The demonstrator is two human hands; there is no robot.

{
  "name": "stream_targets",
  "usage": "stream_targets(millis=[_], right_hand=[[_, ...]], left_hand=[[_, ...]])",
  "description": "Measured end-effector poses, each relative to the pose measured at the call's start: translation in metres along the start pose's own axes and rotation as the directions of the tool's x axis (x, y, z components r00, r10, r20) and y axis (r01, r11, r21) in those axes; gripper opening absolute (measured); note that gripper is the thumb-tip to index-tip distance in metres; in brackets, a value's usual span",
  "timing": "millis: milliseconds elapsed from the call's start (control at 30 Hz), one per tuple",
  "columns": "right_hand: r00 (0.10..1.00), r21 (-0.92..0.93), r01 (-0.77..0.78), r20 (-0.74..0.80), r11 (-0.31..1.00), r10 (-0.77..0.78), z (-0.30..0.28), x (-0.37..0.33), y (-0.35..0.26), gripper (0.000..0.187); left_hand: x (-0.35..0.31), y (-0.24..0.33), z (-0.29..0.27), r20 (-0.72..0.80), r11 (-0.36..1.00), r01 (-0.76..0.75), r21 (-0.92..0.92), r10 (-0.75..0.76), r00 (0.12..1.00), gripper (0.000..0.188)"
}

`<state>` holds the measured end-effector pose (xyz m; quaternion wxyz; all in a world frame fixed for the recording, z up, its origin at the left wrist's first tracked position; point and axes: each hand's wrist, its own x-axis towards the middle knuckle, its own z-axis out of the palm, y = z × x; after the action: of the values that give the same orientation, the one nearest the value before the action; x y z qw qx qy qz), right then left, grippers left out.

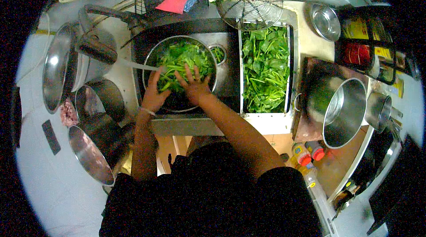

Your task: The person washes leafy green vegetables in a bowl of water under a running faucet, transfers them to a tray and another bowl, and rinses out the metal bowl.

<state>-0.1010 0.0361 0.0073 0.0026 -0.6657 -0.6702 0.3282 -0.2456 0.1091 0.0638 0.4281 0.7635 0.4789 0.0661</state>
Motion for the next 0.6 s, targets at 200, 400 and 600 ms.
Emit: stream_targets(millis=[200, 400, 600], right_hand=[[0.988, 0.164, -0.005, 0.152, 0.986, -0.020, -0.045, 0.015, 0.027, 0.043], [0.969, 0.089, -0.152, -0.183, 0.984, 0.166, -0.045, 0.072, 0.041, 0.016], [0.971, 0.073, -0.235, -0.025, 0.969, 0.237, -0.004, 0.113, 0.034, 0.017]], left_hand=[[0.042, -0.070, 0.093, -0.158, 0.814, 0.287, 0.505, -0.240, 0.958, 0.076], [0.035, -0.024, 0.110, -0.110, 0.596, 0.345, 0.725, -0.395, 0.912, 0.086], [0.034, -0.037, 0.121, -0.127, 0.590, 0.371, 0.717, -0.413, 0.902, 0.081]])
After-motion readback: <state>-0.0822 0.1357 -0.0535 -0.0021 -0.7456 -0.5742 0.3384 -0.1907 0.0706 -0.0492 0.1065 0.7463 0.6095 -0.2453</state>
